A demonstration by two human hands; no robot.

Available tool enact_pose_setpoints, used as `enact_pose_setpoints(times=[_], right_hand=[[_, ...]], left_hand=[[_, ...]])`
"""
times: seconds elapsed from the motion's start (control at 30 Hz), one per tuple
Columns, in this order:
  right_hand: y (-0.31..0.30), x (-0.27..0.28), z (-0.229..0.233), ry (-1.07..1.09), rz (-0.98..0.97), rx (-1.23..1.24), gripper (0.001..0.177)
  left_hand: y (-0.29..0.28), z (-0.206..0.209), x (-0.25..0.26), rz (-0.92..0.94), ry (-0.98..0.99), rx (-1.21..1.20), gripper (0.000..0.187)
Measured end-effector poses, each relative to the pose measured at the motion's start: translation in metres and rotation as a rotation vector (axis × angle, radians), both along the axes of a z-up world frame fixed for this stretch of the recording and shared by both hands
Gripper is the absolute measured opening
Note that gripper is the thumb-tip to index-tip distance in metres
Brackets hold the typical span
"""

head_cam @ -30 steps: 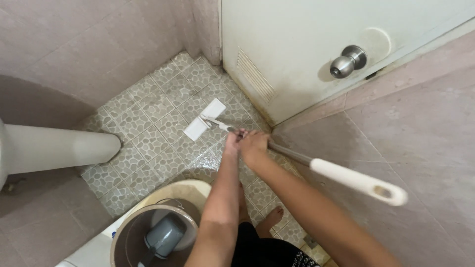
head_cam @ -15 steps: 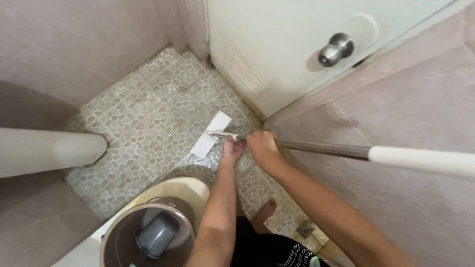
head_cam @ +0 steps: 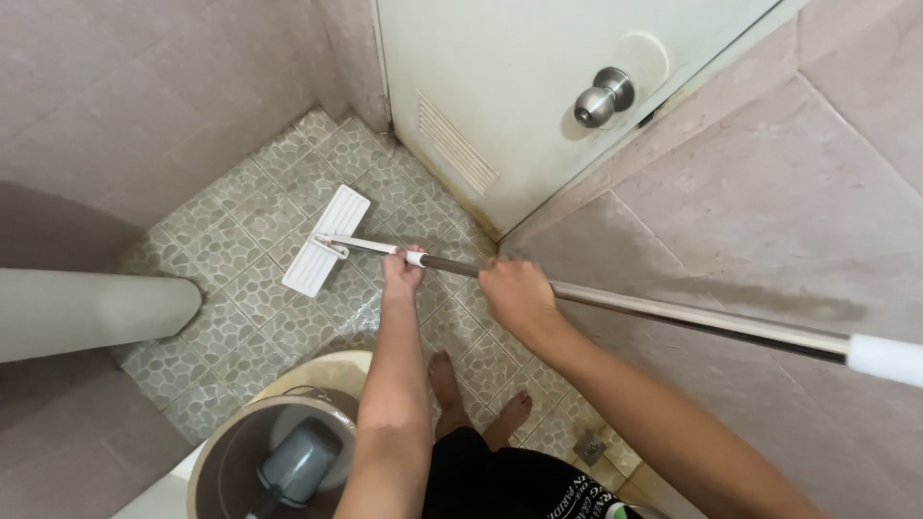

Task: Mopping the tiled floor of a bathroom using a mop and cleaning solution.

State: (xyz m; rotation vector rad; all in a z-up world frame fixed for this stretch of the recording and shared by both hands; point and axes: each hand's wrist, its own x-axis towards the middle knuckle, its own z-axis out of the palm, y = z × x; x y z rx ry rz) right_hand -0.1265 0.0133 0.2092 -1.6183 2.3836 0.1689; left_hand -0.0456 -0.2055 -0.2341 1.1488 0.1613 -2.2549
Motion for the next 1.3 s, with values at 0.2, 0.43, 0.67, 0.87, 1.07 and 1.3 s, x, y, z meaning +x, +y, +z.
enact_pose_setpoints(times=[0.2,0.43,0.67,0.87,1.07,1.3], right_hand=[[-0.010,0.005,-0.072,-0.077,0.003,-0.088,0.038],[-0.006,0.011,-0.081,-0.194,-0.066,-0.139,0.053],[0.002,0.007,-0.062,-0.069,-0.146,0.179,0.016],[-0.001,0.013,-0.074,-0.158,-0.223,0.144,0.017],[-0.009,0.002,-0.099,-0.257,-0.265,0.076,0.019],[-0.013,0.003,-0.103,-0.345,-0.197,0.081,0.026]], left_hand=[[0.062,0.026,-0.030,-0.158,0.039,-0.002,0.015],[0.108,0.039,-0.035,-0.053,0.232,-0.001,0.008],[0.107,0.059,-0.039,-0.062,0.131,-0.013,0.011],[0.119,0.052,-0.029,-0.093,0.121,-0.005,0.012],[0.141,0.088,-0.023,-0.259,0.167,-0.081,0.011],[0.146,0.024,-0.032,-0.455,0.194,-0.074,0.021]])
